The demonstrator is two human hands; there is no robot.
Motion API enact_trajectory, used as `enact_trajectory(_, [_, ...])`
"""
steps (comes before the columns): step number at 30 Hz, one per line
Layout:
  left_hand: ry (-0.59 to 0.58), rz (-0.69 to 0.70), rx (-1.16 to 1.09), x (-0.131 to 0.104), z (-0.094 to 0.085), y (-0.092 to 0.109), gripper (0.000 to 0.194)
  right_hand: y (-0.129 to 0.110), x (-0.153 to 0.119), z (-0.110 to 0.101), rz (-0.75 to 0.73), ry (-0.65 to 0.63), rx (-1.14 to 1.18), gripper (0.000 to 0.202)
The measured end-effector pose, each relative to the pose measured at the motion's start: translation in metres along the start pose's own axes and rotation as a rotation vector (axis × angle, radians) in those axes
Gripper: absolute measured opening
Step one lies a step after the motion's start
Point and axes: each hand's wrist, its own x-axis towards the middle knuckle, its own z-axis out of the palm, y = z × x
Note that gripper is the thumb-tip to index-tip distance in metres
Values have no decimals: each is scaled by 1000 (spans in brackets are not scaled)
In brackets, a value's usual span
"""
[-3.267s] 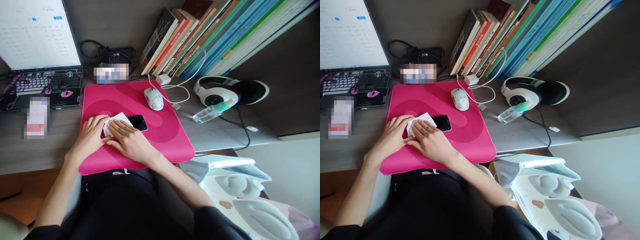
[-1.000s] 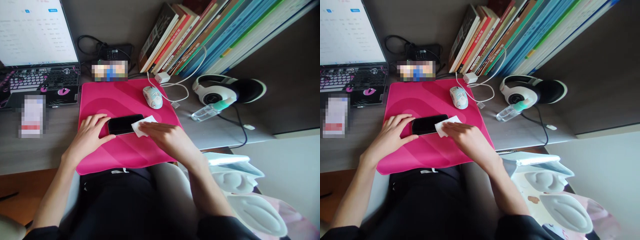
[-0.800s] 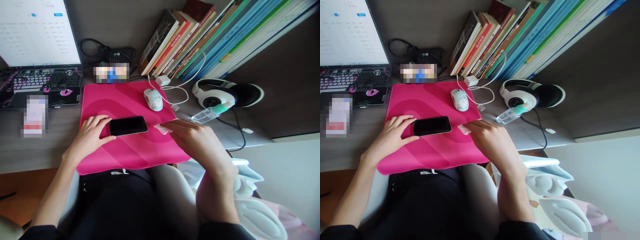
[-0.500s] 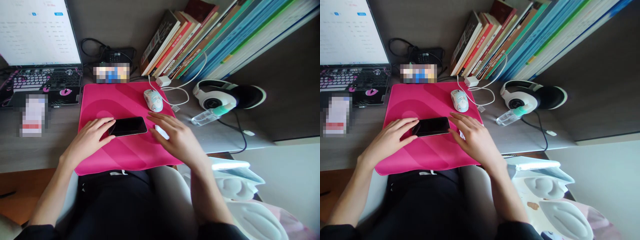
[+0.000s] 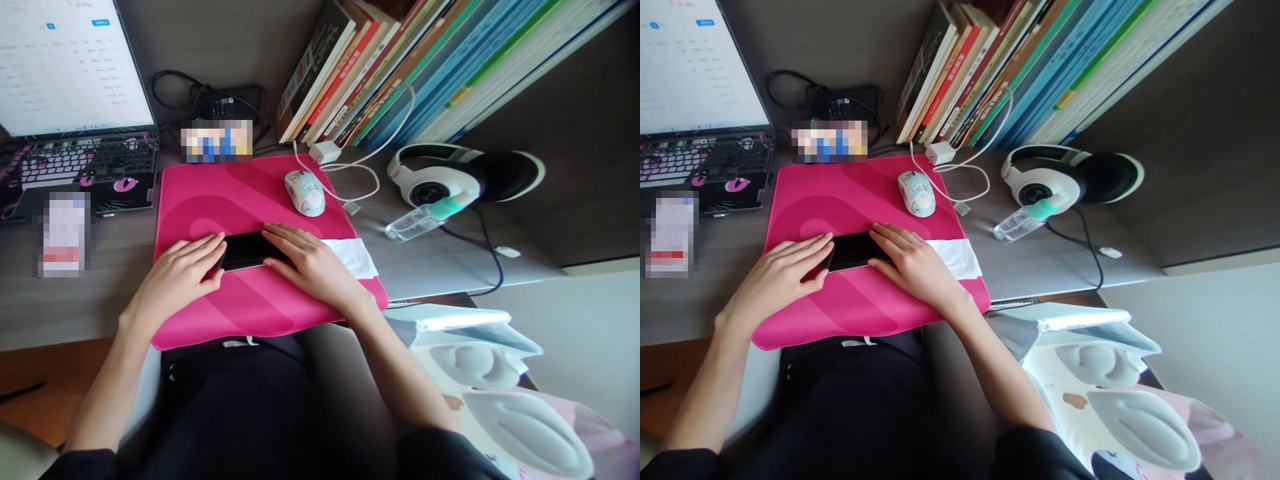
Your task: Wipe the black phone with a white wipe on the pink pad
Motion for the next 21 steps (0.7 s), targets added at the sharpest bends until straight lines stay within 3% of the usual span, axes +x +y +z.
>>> enact_trajectory(10, [14, 74, 70, 0, 6, 2, 44, 0, 0, 1, 1, -3, -9, 51])
enact_trajectory(21, [16, 30, -39, 0, 5, 2, 48, 0, 0, 1, 0, 0, -5, 52])
